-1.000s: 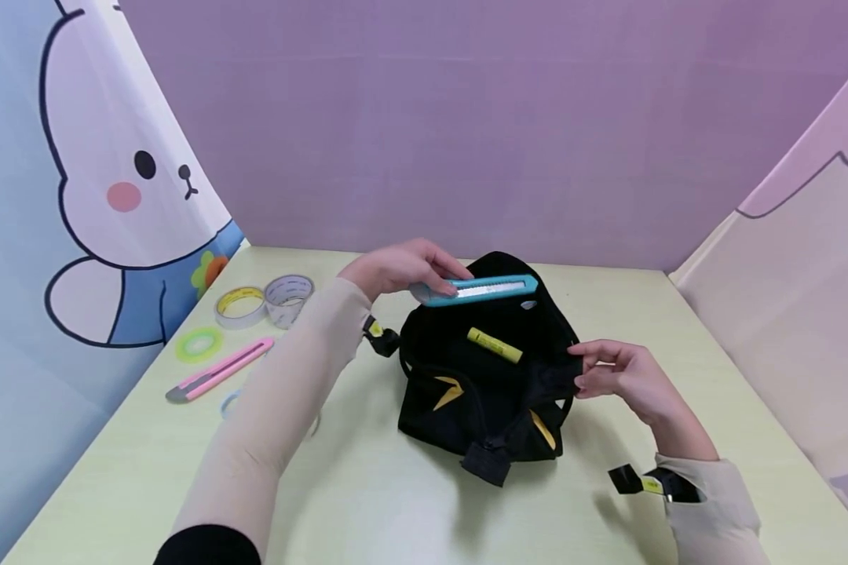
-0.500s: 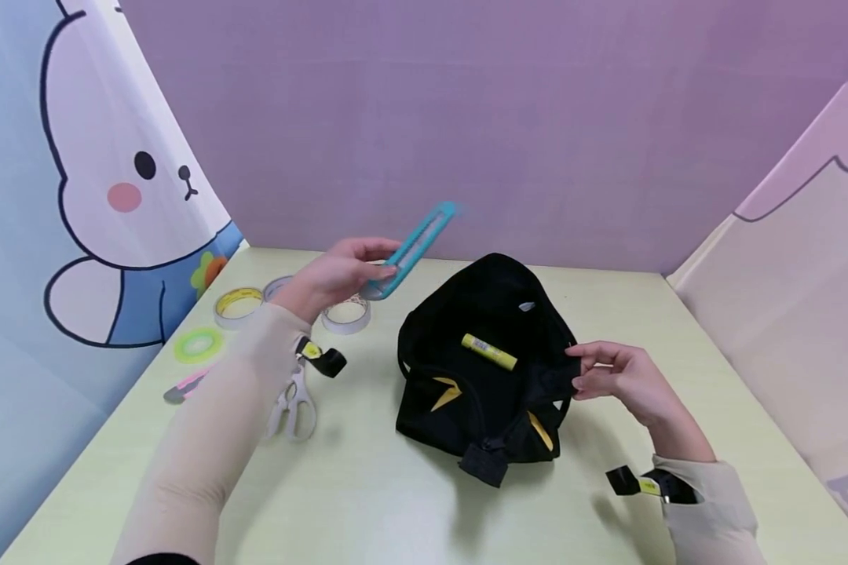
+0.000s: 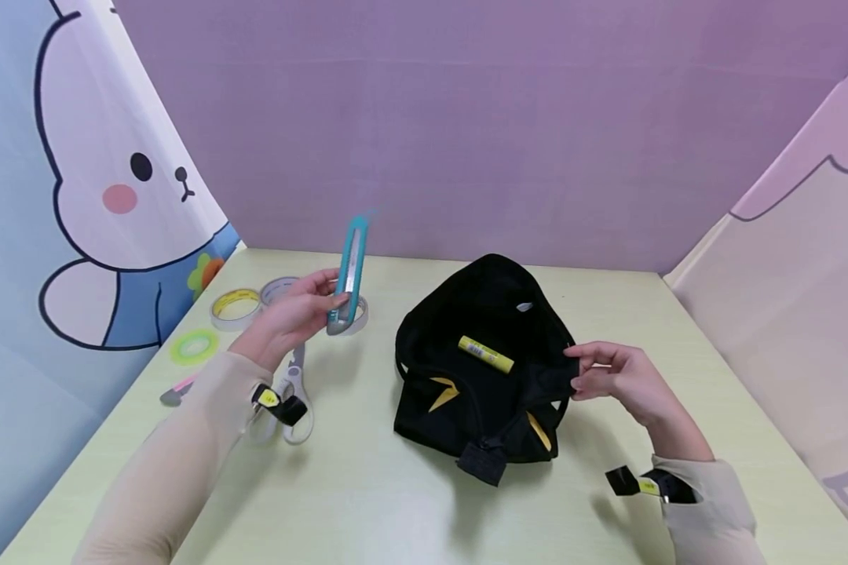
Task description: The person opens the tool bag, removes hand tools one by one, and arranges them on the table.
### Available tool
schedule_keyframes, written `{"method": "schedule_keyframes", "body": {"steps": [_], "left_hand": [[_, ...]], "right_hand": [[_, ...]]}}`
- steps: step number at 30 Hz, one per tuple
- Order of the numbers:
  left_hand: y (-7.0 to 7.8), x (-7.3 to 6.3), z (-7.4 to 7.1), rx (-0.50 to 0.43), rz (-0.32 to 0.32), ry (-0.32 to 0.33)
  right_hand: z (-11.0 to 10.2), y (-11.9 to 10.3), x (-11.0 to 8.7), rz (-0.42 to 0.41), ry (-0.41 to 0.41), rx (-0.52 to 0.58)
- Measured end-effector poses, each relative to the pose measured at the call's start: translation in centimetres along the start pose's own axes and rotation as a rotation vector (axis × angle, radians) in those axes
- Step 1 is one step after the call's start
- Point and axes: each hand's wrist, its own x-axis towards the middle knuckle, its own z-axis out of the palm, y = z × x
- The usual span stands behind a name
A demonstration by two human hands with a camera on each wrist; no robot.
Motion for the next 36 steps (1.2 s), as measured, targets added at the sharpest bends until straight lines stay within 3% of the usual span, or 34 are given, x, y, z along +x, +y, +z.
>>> {"method": "schedule_keyframes", "body": {"steps": [5,8,16,23,36], "left_hand": [[-2.2,-1.1,-1.0,-0.127,-0.011,0.037],[-3.3,-1.8,-1.4,-0.184,-0.049,0.074],[-6.3,-3.6,-2.0,-0.221,-0.163,0.206],[-8.4,-4.5,-2.4,-0.133,-0.220,0.316],[-9.8,-4.9,-1.6,-0.045,-0.201,0.336]], "right_hand": [[0.1,0.1,0.1,-0.006,-0.004,-0.003],[0.1,0.1,0.1,0.000,-0.004,-0.001],[0.1,0.1,0.0,0.008,0.004,-0.001],[0.2,0.0,0.0,0.000,0.005,-0.009],[0.2,0.1,0.0,0.003,0.003,-0.005]]}}
